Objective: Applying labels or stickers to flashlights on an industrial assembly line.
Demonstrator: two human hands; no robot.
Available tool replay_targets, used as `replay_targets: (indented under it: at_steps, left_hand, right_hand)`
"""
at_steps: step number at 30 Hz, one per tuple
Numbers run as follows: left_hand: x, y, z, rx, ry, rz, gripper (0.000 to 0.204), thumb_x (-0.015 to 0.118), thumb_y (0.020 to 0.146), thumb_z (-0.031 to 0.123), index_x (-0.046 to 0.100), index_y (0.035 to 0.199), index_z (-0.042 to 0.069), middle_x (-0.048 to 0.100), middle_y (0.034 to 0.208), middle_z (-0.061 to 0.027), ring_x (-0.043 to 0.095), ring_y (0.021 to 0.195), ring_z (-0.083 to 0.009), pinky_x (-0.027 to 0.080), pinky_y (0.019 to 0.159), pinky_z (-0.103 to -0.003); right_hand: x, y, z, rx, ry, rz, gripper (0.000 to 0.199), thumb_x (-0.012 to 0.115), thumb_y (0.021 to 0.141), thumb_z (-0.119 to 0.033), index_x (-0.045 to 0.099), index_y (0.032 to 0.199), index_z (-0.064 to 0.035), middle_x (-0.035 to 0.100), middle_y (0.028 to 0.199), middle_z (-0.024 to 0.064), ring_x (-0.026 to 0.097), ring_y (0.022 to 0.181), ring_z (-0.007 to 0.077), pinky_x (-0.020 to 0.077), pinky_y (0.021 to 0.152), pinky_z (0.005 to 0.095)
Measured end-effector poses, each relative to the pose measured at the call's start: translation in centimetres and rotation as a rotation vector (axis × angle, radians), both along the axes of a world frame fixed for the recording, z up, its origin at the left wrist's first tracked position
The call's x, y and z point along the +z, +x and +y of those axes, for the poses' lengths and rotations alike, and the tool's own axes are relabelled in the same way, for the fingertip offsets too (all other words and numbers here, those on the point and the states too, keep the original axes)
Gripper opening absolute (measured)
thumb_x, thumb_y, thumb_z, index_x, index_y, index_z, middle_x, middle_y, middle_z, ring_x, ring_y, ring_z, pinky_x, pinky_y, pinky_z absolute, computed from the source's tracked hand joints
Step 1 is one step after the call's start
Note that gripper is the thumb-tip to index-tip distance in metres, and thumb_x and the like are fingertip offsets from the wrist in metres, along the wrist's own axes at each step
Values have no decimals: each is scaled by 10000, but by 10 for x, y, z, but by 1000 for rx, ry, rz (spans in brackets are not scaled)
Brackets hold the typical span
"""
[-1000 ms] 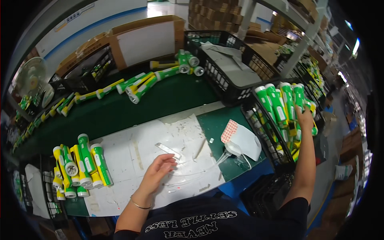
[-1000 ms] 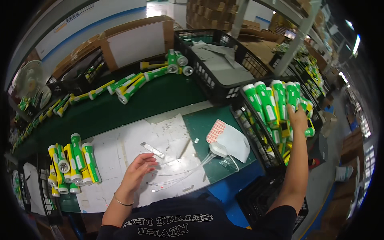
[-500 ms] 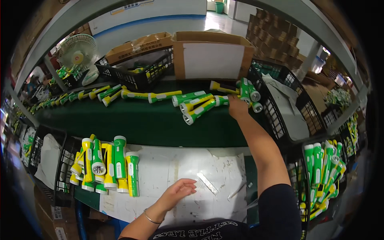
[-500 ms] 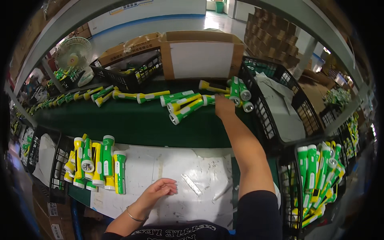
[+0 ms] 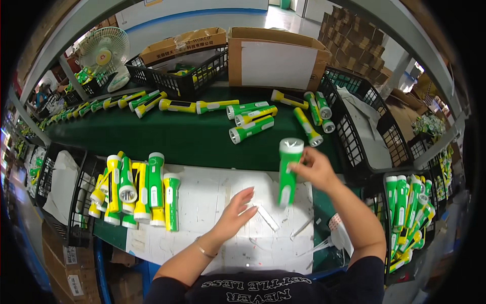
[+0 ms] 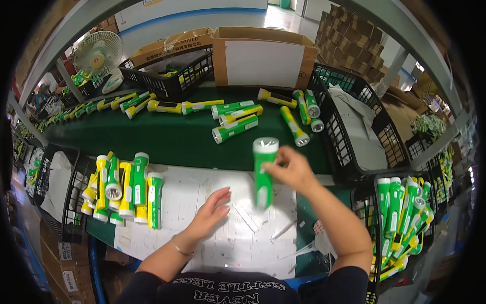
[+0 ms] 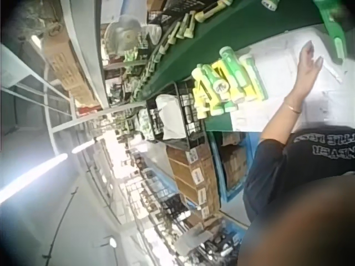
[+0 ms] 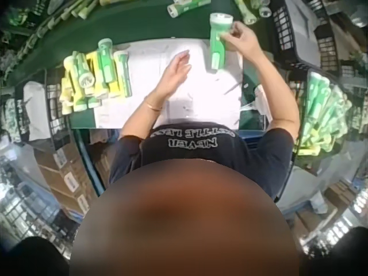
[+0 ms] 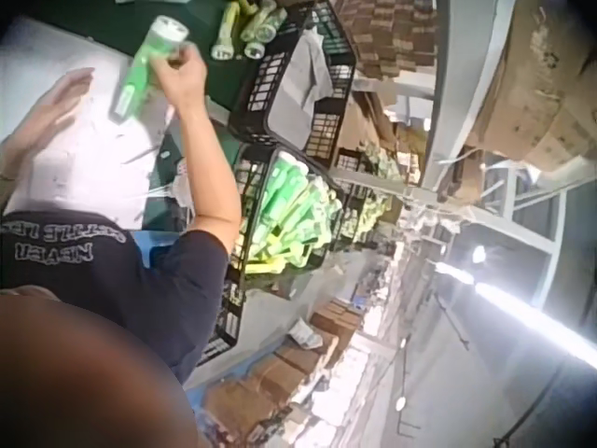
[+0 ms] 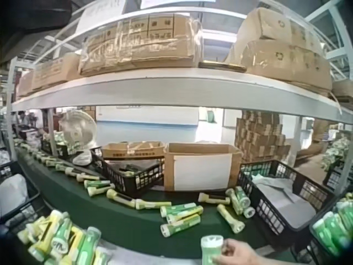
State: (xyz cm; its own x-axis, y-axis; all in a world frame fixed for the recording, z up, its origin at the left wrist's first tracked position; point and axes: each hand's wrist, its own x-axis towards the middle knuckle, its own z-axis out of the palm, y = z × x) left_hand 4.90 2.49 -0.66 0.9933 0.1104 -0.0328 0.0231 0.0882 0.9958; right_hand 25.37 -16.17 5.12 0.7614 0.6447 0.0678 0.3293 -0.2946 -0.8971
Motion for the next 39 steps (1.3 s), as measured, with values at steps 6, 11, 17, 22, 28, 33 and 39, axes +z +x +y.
replay_targets:
  at_steps: [6, 11, 17, 22, 28, 33, 39]
  left_hand:
    - [9, -15, -42, -266, -779, 186, 406, 389, 967, 359, 385, 1254, 72, 532, 1100, -99, 580, 948, -188, 498, 785, -318]
    - [7, -39, -39, -41, -755, 393, 411, 417, 940, 419, 443, 1160, 73, 585, 886, -131, 603, 742, -186, 517, 632, -306]
    - [3, -52, -39, -17, -673, 432, 410, 410, 939, 427, 456, 1144, 75, 591, 838, -106, 584, 690, -169, 508, 598, -297]
    - [1, -54, -42, -6, -695, 449, 388, 395, 947, 416, 460, 1127, 79, 580, 831, -89, 572, 692, -168, 508, 600, -311]
    - [14, -57, -52, 42, -603, 272, 271, 433, 947, 329, 442, 1047, 78, 563, 814, -94, 561, 620, -173, 500, 558, -310]
    - [7, -59, -55, 69, -327, 168, 297, 380, 968, 360, 426, 1085, 91, 557, 873, -87, 562, 725, -146, 497, 613, -285]
    - [-11, -63, -48, 59, -232, -6, 442, 264, 966, 474, 416, 1104, 81, 548, 891, -78, 551, 706, -138, 485, 595, -281]
  right_hand:
    - [8, -128, -8, 30, -158, -4, 323, 694, 784, -304, 593, 907, -22, 608, 780, 60, 587, 738, 130, 462, 651, 261]
    - [-20, -160, -33, -21, 48, 159, 208, 636, 841, -186, 566, 961, -31, 556, 834, -14, 425, 596, 0, 345, 509, 160]
    - [-48, -189, -46, 32, 117, 309, 199, 623, 857, -165, 554, 987, -32, 550, 847, -13, 487, 719, 42, 408, 607, 190]
    - [-34, -204, -49, 36, -48, 80, 162, 557, 887, -174, 566, 923, -15, 546, 801, 36, 512, 716, 93, 417, 617, 229]
    - [-18, -217, -37, 4, -263, -713, 73, 568, 813, -156, 577, 770, -98, 512, 668, 67, 540, 534, 275, 431, 465, 375]
    - [-16, -224, -27, 181, -272, -921, 107, 624, 727, -175, 542, 737, -106, 478, 616, 46, 524, 471, 218, 410, 425, 340]
    - [-13, -237, -28, 327, -268, -881, 137, 644, 679, -172, 519, 672, -118, 464, 590, 38, 515, 464, 220, 413, 424, 337]
